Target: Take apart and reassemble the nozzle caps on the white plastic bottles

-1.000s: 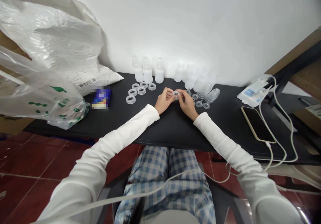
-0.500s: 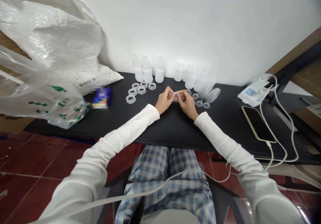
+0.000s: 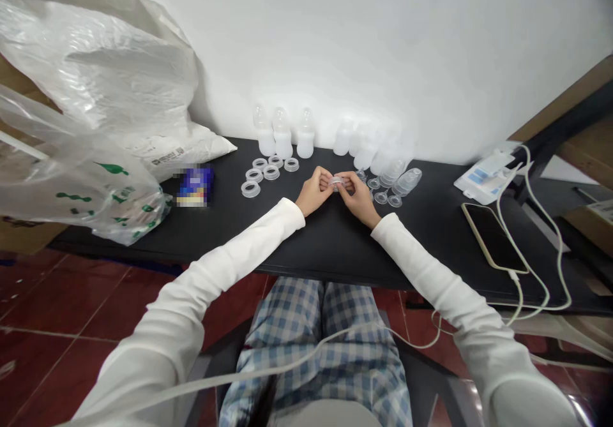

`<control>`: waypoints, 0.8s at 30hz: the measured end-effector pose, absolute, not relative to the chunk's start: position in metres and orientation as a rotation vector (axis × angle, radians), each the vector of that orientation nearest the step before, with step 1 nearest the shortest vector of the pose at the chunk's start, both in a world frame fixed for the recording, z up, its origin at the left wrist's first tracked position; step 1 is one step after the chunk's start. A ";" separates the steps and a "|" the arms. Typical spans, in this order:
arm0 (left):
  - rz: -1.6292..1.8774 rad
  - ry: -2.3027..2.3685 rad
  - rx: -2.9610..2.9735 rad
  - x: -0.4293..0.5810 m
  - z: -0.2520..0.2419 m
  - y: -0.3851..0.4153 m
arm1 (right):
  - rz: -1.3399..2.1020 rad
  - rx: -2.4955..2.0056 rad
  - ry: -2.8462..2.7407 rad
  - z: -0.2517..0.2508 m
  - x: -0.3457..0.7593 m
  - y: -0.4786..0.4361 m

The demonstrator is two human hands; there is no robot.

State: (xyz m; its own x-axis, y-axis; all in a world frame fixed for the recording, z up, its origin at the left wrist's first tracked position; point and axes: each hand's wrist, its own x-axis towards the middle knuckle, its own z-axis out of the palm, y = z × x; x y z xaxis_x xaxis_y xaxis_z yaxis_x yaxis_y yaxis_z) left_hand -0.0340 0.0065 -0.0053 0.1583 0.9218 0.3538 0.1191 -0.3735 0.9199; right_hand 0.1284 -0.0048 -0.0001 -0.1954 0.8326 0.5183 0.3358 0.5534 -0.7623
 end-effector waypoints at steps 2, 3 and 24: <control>1.301 1.025 1.673 -0.034 -0.005 0.007 | 0.601 -0.971 -1.774 0.000 0.128 -0.005; 1.301 1.031 1.677 -0.034 -0.005 0.006 | 0.593 -0.974 -1.771 0.000 0.128 -0.005; 1.303 1.001 1.558 -0.029 -0.002 0.001 | 0.521 -1.042 -1.704 0.004 0.125 -0.009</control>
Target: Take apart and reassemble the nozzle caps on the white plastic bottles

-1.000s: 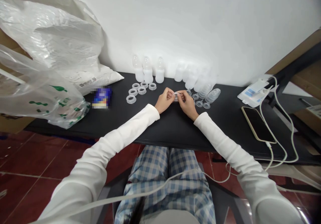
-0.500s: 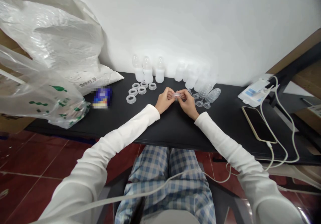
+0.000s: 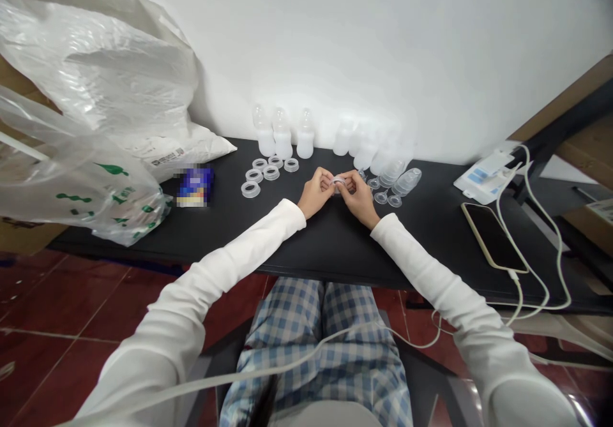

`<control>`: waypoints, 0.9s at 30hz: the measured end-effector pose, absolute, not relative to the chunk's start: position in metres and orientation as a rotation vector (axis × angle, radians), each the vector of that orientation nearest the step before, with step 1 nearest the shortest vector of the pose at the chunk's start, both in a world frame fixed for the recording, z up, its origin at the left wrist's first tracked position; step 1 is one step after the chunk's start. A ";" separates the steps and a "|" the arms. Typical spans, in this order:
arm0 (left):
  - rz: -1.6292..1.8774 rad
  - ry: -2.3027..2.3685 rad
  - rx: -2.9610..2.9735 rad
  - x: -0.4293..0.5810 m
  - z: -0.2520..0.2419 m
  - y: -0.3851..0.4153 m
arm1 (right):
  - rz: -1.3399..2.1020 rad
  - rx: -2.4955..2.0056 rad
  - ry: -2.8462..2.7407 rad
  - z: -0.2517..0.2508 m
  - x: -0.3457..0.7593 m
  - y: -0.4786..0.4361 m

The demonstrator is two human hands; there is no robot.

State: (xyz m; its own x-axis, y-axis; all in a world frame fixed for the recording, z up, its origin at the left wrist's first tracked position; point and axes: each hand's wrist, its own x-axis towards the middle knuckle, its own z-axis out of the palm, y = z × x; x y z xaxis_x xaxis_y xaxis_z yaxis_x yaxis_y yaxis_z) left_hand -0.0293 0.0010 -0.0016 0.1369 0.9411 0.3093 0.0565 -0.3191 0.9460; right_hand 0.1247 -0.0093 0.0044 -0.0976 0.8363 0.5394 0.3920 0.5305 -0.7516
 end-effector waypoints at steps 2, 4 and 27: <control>1.314 0.988 1.528 -0.030 -0.002 0.003 | 0.538 -1.015 -1.728 0.004 0.125 -0.009; 1.320 0.965 1.503 -0.031 -0.002 0.004 | 0.555 -0.993 -1.747 0.004 0.125 -0.009; 1.265 0.909 1.512 -0.033 -0.003 0.006 | 0.482 -1.040 -1.728 0.004 0.127 -0.010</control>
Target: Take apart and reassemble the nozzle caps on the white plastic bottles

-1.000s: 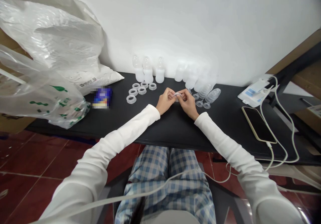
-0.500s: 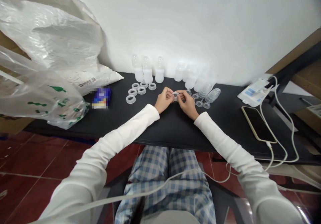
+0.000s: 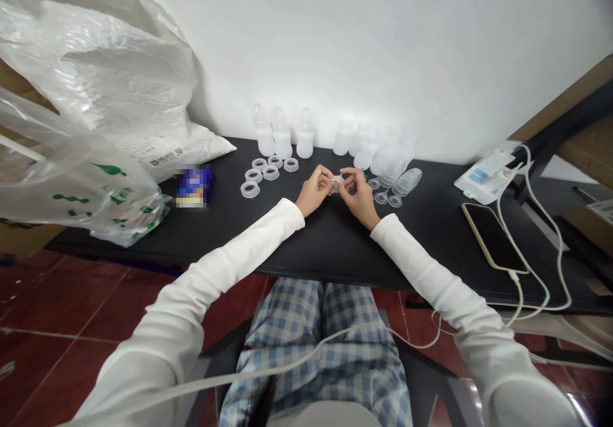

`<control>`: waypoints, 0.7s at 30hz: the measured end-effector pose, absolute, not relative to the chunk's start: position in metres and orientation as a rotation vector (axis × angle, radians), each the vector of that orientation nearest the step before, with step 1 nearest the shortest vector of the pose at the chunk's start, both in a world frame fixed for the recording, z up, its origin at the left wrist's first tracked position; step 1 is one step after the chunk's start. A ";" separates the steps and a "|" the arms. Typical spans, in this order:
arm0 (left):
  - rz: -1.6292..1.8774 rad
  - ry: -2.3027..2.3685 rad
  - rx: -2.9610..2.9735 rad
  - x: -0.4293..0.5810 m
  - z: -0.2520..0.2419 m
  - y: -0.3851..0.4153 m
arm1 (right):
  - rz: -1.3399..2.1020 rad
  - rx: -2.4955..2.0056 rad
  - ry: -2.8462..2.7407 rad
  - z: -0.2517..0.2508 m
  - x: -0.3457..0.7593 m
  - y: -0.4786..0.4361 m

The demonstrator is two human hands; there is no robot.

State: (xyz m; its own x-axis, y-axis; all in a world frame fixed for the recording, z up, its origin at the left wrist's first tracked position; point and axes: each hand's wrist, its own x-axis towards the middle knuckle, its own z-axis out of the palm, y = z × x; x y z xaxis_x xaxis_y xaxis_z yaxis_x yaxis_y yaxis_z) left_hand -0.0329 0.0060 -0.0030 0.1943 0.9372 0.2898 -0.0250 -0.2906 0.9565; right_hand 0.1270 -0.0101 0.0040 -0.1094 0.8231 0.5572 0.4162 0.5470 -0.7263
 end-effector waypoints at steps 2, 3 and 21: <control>1.300 0.894 1.470 -0.035 -0.004 0.010 | 0.555 -0.974 -1.697 0.000 0.127 -0.008; 1.318 0.888 1.447 -0.036 -0.003 0.012 | 0.604 -0.947 -1.679 -0.002 0.127 -0.006; 1.370 1.143 1.508 -0.035 -0.011 0.048 | 0.475 -1.028 -1.435 0.003 0.126 -0.010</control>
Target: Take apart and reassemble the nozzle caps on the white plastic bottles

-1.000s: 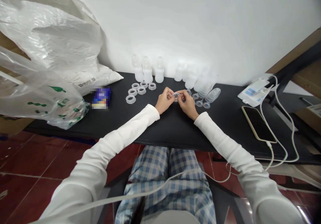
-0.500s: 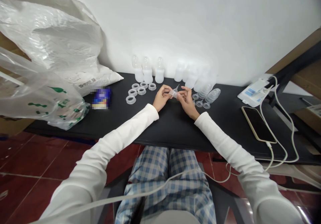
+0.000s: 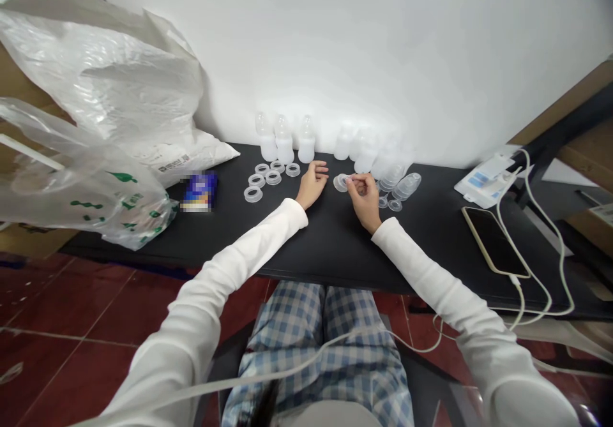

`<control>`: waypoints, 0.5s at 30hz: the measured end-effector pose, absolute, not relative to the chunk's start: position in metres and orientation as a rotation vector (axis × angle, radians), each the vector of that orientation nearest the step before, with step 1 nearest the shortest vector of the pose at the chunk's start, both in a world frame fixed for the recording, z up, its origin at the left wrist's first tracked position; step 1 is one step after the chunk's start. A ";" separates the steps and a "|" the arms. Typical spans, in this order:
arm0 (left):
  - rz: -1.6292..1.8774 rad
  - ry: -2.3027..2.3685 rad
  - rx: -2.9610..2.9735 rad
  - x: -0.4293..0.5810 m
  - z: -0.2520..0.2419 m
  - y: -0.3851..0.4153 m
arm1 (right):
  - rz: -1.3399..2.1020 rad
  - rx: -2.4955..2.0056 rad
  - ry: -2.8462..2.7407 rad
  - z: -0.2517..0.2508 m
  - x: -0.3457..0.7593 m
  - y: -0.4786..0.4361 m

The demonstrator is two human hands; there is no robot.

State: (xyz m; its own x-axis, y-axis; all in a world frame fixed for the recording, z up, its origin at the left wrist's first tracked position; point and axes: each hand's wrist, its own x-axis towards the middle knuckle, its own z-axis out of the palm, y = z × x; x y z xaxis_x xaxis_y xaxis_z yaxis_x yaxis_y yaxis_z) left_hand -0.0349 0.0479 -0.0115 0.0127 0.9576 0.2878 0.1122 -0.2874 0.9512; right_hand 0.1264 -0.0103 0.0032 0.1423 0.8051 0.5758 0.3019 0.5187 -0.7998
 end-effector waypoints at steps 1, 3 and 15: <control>1.389 1.214 1.517 -0.030 -0.013 0.056 | 0.448 -1.028 -1.421 0.004 0.127 -0.011; 1.451 1.290 1.525 -0.016 -0.015 0.073 | 0.395 -1.035 -1.400 0.005 0.127 -0.012; 1.479 1.411 1.584 0.027 -0.001 0.139 | 0.287 -1.038 -1.361 0.010 0.129 -0.021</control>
State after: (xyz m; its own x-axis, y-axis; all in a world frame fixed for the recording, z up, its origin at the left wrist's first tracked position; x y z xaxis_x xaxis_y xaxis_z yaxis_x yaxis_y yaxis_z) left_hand 0.0271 0.1392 -0.0005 -0.1559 0.9196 0.3605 0.3170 -0.2991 0.9000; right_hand 0.1294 -0.0209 0.0101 0.2521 0.7091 0.6585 0.3834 0.5516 -0.7408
